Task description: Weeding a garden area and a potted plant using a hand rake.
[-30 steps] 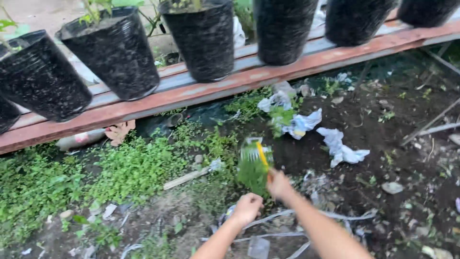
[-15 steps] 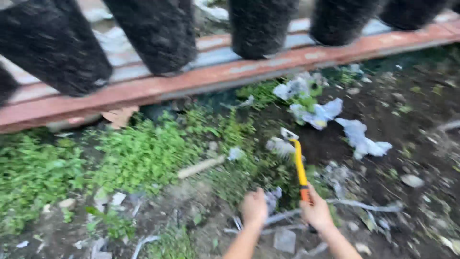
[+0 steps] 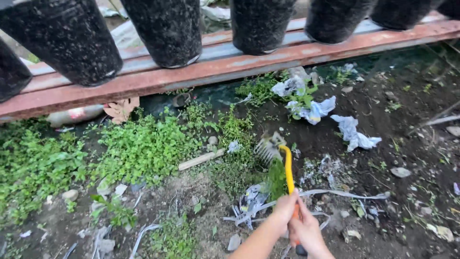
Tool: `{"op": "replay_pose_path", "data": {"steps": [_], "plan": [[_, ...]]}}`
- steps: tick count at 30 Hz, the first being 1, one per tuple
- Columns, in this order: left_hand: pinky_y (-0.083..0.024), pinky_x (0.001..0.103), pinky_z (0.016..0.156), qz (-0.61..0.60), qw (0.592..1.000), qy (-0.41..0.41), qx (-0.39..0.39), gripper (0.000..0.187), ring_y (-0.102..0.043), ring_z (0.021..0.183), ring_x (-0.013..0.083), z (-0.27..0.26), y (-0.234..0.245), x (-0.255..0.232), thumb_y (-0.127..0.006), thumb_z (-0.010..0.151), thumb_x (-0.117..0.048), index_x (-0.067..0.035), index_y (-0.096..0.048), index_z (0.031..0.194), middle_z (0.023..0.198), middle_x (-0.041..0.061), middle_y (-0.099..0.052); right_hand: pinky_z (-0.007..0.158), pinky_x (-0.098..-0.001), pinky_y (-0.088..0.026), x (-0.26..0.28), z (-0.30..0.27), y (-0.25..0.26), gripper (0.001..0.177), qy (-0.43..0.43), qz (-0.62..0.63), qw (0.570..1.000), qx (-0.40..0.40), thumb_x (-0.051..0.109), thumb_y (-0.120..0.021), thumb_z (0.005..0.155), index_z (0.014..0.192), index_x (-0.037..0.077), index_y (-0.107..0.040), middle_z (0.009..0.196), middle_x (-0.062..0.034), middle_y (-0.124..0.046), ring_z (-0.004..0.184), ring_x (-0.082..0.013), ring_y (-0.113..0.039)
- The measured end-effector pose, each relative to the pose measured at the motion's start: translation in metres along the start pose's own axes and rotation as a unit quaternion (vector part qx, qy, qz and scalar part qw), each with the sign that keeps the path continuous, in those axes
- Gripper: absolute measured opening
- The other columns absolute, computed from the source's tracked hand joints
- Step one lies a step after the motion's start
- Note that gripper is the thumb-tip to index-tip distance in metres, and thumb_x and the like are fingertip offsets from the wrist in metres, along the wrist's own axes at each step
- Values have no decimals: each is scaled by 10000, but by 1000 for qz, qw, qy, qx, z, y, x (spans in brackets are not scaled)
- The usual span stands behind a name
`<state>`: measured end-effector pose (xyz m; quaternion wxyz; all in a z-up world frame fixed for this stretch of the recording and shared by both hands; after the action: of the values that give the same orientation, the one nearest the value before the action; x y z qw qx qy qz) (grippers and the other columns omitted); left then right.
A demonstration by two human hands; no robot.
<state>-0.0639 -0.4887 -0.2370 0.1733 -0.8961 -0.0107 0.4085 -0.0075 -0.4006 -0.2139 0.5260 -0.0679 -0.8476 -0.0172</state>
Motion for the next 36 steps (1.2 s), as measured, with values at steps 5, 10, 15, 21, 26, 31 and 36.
{"op": "replay_pose_path", "data": {"steps": [5,10,15,21,26,31,36], "plan": [[-549,397,684,104,993,-14,-57,651,-687,778,251,3,24,-56,-395,1003,-645,-119,-778,1023,910,105,-729,488,-359,-503,215,-18,9,590,207,-287,927,-127,107,-611,962,1515,248,-463,783,-109,-688,543,-177,-608],[-547,458,892,336,896,-180,-227,373,-727,975,369,-7,62,-154,-657,872,-380,-36,-773,958,1015,213,-767,548,-373,-568,326,71,67,759,73,-516,850,-74,136,-680,874,1567,282,-406,820,-128,-724,568,-229,-669],[-436,431,1068,459,828,-220,-234,548,-539,1281,374,-51,32,-222,-776,813,-234,-90,-584,1305,1381,224,-553,438,-342,-427,332,109,129,714,-9,-277,961,-7,79,-625,902,1568,224,-412,666,-63,-539,460,-159,-487],[-334,407,1195,520,815,-181,-179,866,-373,1469,341,47,-14,-241,-781,834,-224,-66,-315,1547,1588,184,-366,376,-235,-320,320,74,145,666,-61,-9,998,15,67,-551,917,1543,261,-431,626,16,-461,431,-59,-391],[-212,497,1156,517,798,-234,-203,1028,-224,1486,365,181,-32,-248,-774,851,-170,35,-105,1604,1662,207,-207,329,-213,-242,277,59,160,605,-97,174,980,24,71,-555,968,1530,60,-331,676,35,-398,417,-42,-318],[-322,496,1185,499,792,-291,-196,315,-588,1242,375,223,-39,-257,-572,1012,-227,-73,-651,1275,1289,190,-666,287,-270,-286,247,63,209,727,-18,222,960,169,66,-529,1004,1632,358,-304,699,-8,-452,389,-51,-335],[-511,506,887,486,796,-295,-207,311,-652,1045,429,204,12,-203,-457,992,-213,-73,-711,1103,1071,214,-708,312,-243,-303,260,53,258,808,78,203,970,105,51,-505,1038,1730,371,-236,757,-20,-467,434,-44,-347]]}}
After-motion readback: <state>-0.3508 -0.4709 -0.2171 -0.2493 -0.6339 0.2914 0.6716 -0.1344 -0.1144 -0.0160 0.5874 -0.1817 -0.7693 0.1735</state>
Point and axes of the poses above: each hand's wrist, its own z-axis towards the middle knuckle, its own y-axis out of the back of the hand, x = y × z, the point moved 10 cm from there along z, towards the middle knuckle
